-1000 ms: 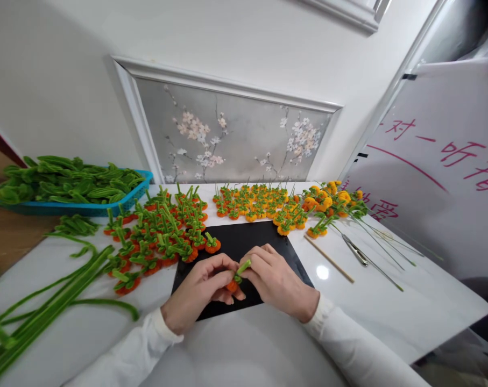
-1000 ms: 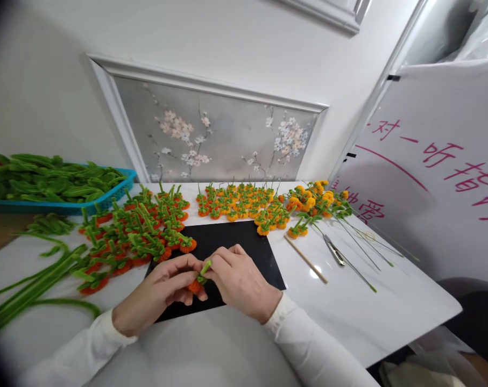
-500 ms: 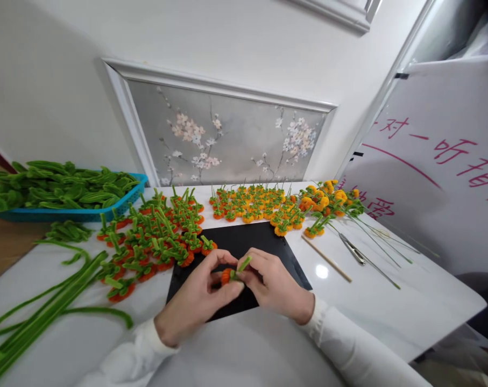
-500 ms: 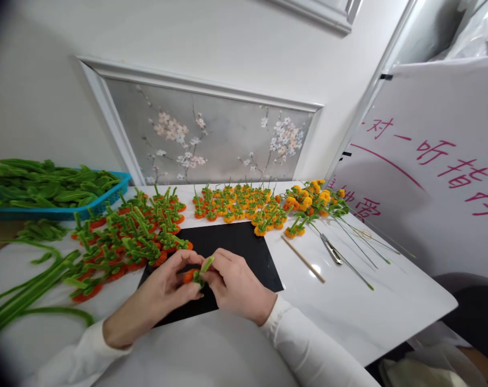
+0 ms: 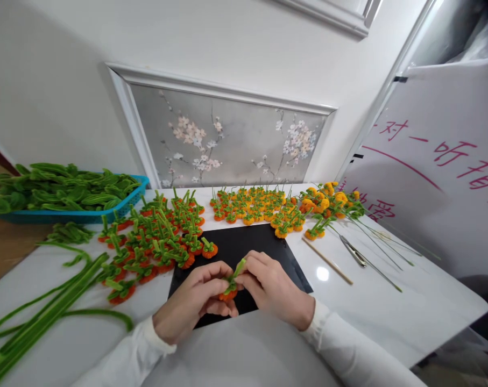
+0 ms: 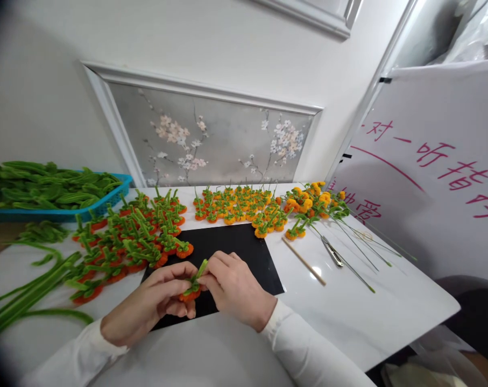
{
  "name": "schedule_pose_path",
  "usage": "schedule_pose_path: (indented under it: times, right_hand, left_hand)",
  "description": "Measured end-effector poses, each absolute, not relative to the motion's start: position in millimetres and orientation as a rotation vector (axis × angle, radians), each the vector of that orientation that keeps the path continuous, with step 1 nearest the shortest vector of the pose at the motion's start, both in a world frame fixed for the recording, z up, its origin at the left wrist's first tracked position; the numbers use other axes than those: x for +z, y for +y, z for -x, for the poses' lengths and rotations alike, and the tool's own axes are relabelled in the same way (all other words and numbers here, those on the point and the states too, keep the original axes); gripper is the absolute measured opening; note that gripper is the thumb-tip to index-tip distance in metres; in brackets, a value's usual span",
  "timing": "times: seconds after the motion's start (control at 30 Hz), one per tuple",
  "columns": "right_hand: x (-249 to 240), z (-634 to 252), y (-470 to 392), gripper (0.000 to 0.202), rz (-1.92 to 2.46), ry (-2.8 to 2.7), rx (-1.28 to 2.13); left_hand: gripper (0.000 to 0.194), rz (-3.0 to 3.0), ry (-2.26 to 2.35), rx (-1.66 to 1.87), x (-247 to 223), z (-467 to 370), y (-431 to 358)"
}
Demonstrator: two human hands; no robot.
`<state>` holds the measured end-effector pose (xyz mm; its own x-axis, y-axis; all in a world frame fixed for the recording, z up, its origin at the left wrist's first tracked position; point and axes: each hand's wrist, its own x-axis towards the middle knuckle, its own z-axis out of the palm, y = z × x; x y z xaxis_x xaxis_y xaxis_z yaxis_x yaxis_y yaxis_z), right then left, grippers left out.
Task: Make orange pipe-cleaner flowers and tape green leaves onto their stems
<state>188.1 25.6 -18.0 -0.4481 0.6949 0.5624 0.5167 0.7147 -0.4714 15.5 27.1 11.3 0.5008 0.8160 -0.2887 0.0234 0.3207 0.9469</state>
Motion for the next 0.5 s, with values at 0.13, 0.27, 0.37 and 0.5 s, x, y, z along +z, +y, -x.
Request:
schedule_pose_path:
  times: [0.13,0.27,0.37,0.5]
  right_hand:
    - [-15.8,-187.7,23.8,0.012,0.883,-2.061,0.475]
    - [-14.6,-189.7,25.4,0.002,0.836,-1.876,0.932]
    - [-15.8,-192.7,27.2,0.011,0.764,-1.800,1.183]
    - [-17.7,-194.6,27.3,0.002,0.796,-1.869,1.111]
  left_hand:
    - [0.014,-1.206,0.919,0.611,7.5,-14.2,25.7]
    - [0.019,-1.169,0.923,0.588,7.9,-12.8,25.9]
    - [0.015,-1.167,0.962,0.556,9.8,-13.4,26.6]
    - [0.010,-1.121,0.980,0.520,10.6,-15.4,24.4]
